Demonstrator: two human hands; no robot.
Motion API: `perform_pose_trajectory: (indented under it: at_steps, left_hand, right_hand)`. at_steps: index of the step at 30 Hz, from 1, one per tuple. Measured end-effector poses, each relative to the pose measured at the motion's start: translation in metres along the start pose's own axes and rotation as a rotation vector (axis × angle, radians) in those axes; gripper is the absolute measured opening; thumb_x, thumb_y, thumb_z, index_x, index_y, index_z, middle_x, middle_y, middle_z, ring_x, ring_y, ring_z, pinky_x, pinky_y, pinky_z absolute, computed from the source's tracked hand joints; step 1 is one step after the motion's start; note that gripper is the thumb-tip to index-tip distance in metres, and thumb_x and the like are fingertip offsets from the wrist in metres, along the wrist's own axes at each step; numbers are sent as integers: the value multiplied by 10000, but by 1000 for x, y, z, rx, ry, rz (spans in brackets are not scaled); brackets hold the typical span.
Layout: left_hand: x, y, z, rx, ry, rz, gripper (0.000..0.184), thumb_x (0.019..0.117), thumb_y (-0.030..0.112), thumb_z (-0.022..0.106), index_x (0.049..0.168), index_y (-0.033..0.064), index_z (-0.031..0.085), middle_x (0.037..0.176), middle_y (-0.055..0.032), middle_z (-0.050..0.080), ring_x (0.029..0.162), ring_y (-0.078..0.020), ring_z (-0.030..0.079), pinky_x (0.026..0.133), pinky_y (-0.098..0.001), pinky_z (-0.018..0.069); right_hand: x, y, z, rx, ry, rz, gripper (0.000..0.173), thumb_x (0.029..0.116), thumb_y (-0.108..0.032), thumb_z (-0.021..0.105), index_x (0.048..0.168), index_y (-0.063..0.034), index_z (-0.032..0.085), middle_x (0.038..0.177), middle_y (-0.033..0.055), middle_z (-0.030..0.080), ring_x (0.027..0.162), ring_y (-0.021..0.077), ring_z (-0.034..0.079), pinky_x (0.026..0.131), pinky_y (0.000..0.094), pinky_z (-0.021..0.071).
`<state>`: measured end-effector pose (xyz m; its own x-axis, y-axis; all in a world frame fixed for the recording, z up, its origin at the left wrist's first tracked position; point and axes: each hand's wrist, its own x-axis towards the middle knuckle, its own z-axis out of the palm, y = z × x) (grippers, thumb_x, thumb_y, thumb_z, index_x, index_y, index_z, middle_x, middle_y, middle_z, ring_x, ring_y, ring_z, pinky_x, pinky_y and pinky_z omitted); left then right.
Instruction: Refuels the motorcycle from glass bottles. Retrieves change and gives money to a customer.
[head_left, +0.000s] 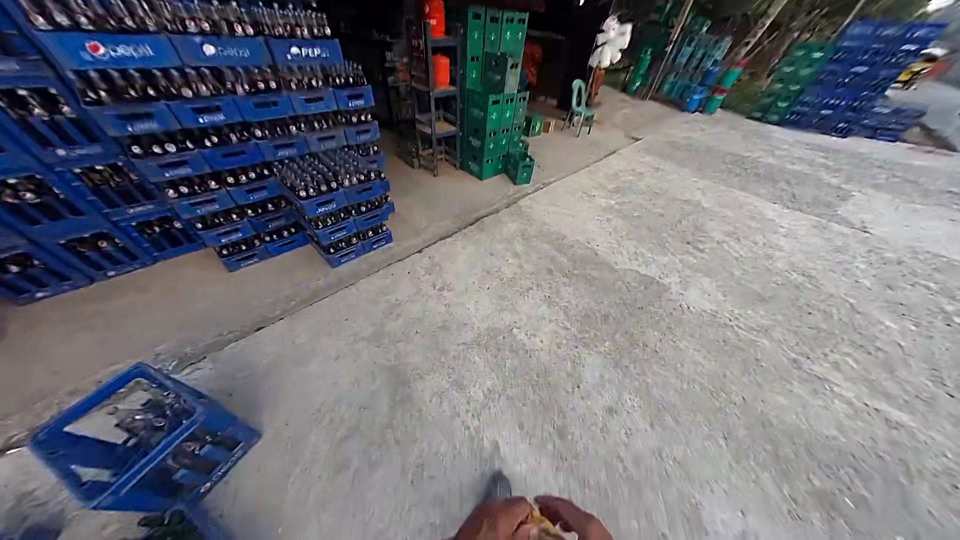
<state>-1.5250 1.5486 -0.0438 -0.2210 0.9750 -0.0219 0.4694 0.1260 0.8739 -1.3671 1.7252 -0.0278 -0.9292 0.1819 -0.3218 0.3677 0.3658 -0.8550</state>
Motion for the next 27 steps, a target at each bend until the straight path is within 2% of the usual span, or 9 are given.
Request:
perform_pose_trajectory:
  at_steps: [2,4,7,9,13,16,21,25,27]
  left_hand:
    - [72,-35,-51,-53,71,-58,336,1073,229,513,1087,-67,671,953,-230,701,891,-342,708,842,-530,559]
    - [109,-67,-104,-146,241,-164,310,1054,217,550,1096,-60,682,936,-204,713,865,-289,712,840,-492,574]
    - [159,-93,-177,-333,514,-307,261,1018,152,608,1155,-62,668,950,-160,732,836,-217,728,818,-432,608]
    - [200,-119,-228,-426,618,-374,294,997,138,641,1205,-71,644,991,-165,730,864,-213,726,837,-421,604]
    - [296,-217,-321,-505,728,-398,363,935,172,731,1207,-57,657,990,-133,709,838,-169,690,802,-363,592]
    - [386,-279,-411,-415,650,-419,332,915,220,746,1115,-36,677,939,-136,700,829,-208,680,799,-405,576]
    - [541,-317,-565,-278,335,-300,306,975,263,688,1083,-23,673,901,-160,684,791,-237,663,769,-418,561]
    - [685,-388,-654,-143,17,-155,269,994,215,648,1077,-42,650,881,-203,679,826,-332,677,812,-528,535]
    - [756,-429,-690,-120,0,-126,271,985,206,648,1063,-54,652,849,-214,675,809,-346,676,812,-549,521]
  right_hand:
    - [103,-9,-47,-10,-2,-114,311,984,-126,658,1247,40,682,1139,181,742,1043,260,729,978,475,569]
    - [191,-28,-72,45,-44,-144,231,999,-114,626,1151,38,712,996,160,750,906,229,732,881,452,591]
    - [300,-74,-113,11,-146,-165,237,1027,-108,568,1131,62,695,953,184,731,859,246,721,840,449,590]
    - [382,-90,-133,-37,-161,-208,245,1031,-108,560,1122,79,689,939,203,728,842,268,723,824,464,591]
    - [561,-90,-172,-94,-151,-253,234,1014,-142,605,1064,66,698,857,181,716,760,249,707,752,444,592]
    - [678,-95,-218,-89,-83,-216,242,1010,-177,632,1072,44,710,850,148,727,753,211,713,748,417,602]
    - [808,-127,-316,46,107,-130,166,985,-96,645,1070,12,737,908,73,762,800,91,727,784,303,619]
    - [938,-117,-392,217,142,-62,130,985,-58,646,1056,25,716,854,53,754,745,72,715,728,265,615]
    - [1014,-107,-421,210,240,-56,113,976,-66,651,997,15,727,793,37,735,693,56,692,675,245,595]
